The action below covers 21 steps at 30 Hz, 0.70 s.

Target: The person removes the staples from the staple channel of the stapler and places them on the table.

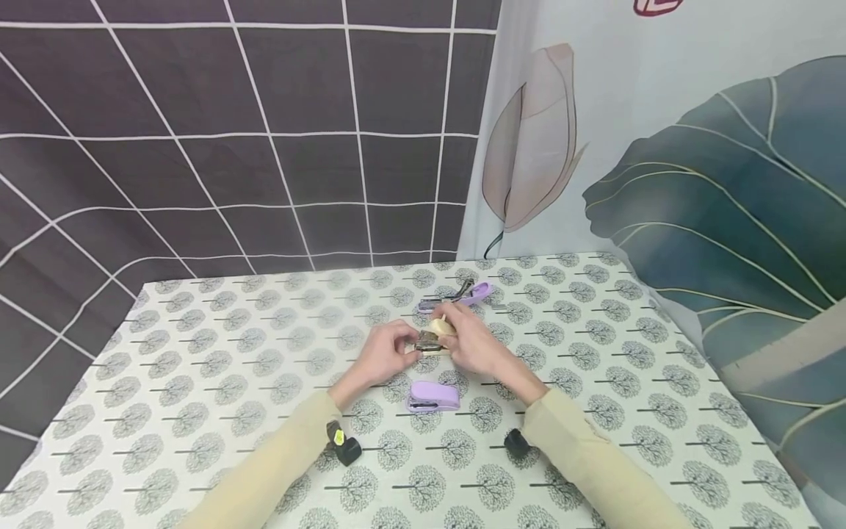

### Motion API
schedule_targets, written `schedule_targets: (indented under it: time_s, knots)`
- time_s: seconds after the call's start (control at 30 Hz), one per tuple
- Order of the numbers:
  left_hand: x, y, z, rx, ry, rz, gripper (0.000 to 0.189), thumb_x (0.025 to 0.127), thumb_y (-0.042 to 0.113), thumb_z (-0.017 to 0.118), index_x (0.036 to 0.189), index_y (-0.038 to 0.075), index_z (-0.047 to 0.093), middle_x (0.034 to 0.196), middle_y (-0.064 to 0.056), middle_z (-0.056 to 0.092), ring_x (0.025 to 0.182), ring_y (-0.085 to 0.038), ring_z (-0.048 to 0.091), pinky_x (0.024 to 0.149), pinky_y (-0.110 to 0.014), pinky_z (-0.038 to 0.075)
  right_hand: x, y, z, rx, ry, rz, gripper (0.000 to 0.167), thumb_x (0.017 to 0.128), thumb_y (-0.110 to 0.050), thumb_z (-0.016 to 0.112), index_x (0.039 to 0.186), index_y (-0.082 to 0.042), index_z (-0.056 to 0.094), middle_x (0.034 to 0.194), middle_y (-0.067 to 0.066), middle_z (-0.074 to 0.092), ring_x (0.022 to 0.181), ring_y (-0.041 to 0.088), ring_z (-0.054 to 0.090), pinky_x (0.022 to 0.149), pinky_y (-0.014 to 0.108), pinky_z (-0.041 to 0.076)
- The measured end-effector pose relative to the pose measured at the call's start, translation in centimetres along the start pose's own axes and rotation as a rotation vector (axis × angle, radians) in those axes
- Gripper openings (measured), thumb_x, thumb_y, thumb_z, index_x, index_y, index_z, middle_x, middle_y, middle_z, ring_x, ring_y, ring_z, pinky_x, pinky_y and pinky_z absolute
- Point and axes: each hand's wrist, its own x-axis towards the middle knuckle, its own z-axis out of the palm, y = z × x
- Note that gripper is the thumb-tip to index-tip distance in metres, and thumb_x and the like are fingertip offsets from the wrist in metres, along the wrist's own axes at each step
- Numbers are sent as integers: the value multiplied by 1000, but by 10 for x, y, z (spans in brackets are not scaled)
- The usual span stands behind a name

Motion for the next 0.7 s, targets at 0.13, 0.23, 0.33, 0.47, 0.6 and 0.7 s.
schedule_targets:
  time_s: [0.13, 0.23, 0.33, 0.47, 0.6, 0.7]
  knots:
    - [0, -1, 0, 1, 5, 8, 26, 77, 7, 83, 101, 8, 74, 89, 4, 65, 60, -4, 49, 60, -22, 43, -2, 2, -1, 37, 10, -10, 34, 82, 16, 63, 111, 1, 55, 97, 13, 58, 89, 30, 60, 80, 45, 55]
    - [-1, -1, 0, 2, 5, 13, 25, 77, 8, 83, 101, 8, 74, 89, 5, 65, 60, -4, 49, 61, -23, 43, -4, 4, -2, 70, 3, 10, 34, 82, 17, 63, 111, 1, 54, 97, 13, 59, 91, 31, 62, 80, 43, 55]
    - [-1, -1, 0, 1, 3, 9, 25, 78, 9, 83, 101, 9, 74, 89, 5, 65, 60, -4, 49, 63, -24, 43, -5, 6, -4, 104, -5, 47, 33, 83, 16, 63, 111, 1, 53, 101, 13, 59, 94, 32, 62, 83, 44, 55]
    - [-1, 0, 0, -4, 0, 6, 25, 78, 9, 82, 102, 9, 74, 91, 5, 65, 62, -5, 50, 65, -25, 43, -8, 11, -5, 139, -9, 69, 32, 85, 14, 63, 113, 3, 52, 105, 14, 58, 99, 34, 62, 86, 45, 54]
    - [-2, 1, 0, -1, -2, 9, 25, 78, 9, 82, 102, 9, 74, 91, 5, 65, 63, -5, 49, 68, -26, 43, -11, 15, -6, 166, -6, 82, 32, 87, 14, 62, 115, 3, 50, 106, 14, 59, 101, 35, 63, 86, 44, 55]
    - [-2, 1, -1, 6, 1, 11, 25, 79, 9, 82, 102, 9, 74, 91, 5, 65, 62, -4, 49, 67, -25, 43, -12, 18, -6, 170, -1, 84, 33, 88, 14, 60, 116, 2, 48, 107, 15, 59, 102, 35, 63, 86, 44, 55]
